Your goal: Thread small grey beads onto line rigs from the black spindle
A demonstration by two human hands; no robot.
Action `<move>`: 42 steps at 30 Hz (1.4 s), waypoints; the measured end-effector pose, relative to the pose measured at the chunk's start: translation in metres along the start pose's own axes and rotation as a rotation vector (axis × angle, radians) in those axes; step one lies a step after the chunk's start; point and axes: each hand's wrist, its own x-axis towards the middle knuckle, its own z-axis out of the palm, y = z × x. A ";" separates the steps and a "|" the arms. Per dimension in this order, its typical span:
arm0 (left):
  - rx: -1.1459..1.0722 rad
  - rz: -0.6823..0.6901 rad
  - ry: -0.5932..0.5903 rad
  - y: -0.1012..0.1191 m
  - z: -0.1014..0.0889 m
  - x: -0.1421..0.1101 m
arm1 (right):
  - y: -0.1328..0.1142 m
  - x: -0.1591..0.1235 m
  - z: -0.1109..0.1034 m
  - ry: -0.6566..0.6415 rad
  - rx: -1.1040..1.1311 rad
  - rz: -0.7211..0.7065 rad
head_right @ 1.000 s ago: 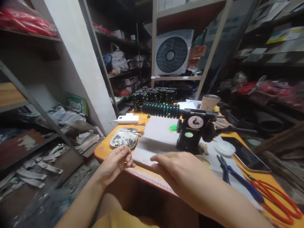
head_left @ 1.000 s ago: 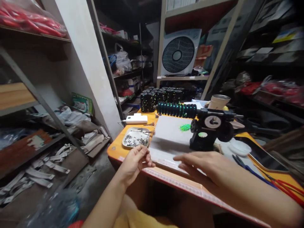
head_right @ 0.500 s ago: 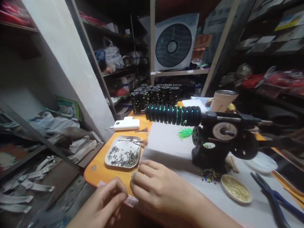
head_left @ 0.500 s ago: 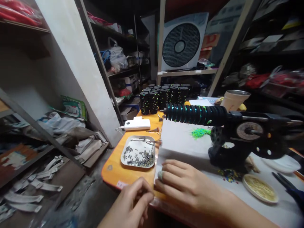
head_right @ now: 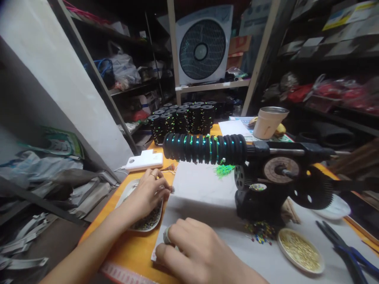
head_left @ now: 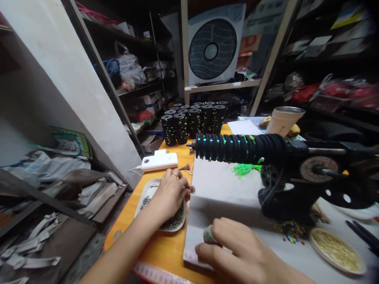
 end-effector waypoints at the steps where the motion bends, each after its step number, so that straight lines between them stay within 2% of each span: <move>1: -0.019 -0.007 0.029 0.003 0.000 -0.003 | 0.001 -0.001 0.001 0.053 0.012 0.002; 4: -0.107 -0.073 0.145 0.019 -0.002 -0.025 | 0.003 -0.001 0.003 0.212 0.124 0.046; 6: -0.262 -0.177 0.179 0.035 0.003 -0.047 | 0.003 -0.001 0.004 0.240 0.240 0.176; 8: -0.901 -0.431 0.172 0.051 0.016 -0.068 | 0.002 0.000 0.003 0.223 0.324 0.322; 9: -1.123 -0.485 0.190 0.058 0.025 -0.077 | 0.002 0.000 0.002 0.224 0.347 0.372; 10: -1.274 -0.516 0.196 0.064 0.033 -0.084 | 0.002 0.001 0.002 0.236 0.361 0.408; 12: -1.412 -0.535 0.276 0.072 0.048 -0.093 | 0.004 0.002 0.003 0.254 0.384 0.448; 16: -1.331 -0.546 0.425 0.080 0.063 -0.098 | 0.008 0.003 0.006 0.267 0.452 0.485; 20: -1.072 -0.540 0.441 0.083 0.067 -0.100 | 0.006 0.001 0.006 0.250 0.478 0.464; 23: -0.979 -0.502 0.471 0.086 0.067 -0.103 | 0.002 -0.001 0.005 0.246 0.456 0.426; 28: -1.024 -0.480 0.493 0.091 0.063 -0.103 | -0.002 -0.002 0.003 0.243 0.436 0.399; 36: -1.309 -0.573 0.441 0.099 0.056 -0.110 | -0.004 -0.005 0.009 0.258 0.387 0.286; 39: -1.400 -0.598 0.510 0.097 0.047 -0.122 | -0.005 -0.008 0.009 0.224 0.383 0.215; 42: -1.392 -0.615 0.557 0.097 0.043 -0.134 | -0.008 -0.010 0.007 0.177 0.380 0.209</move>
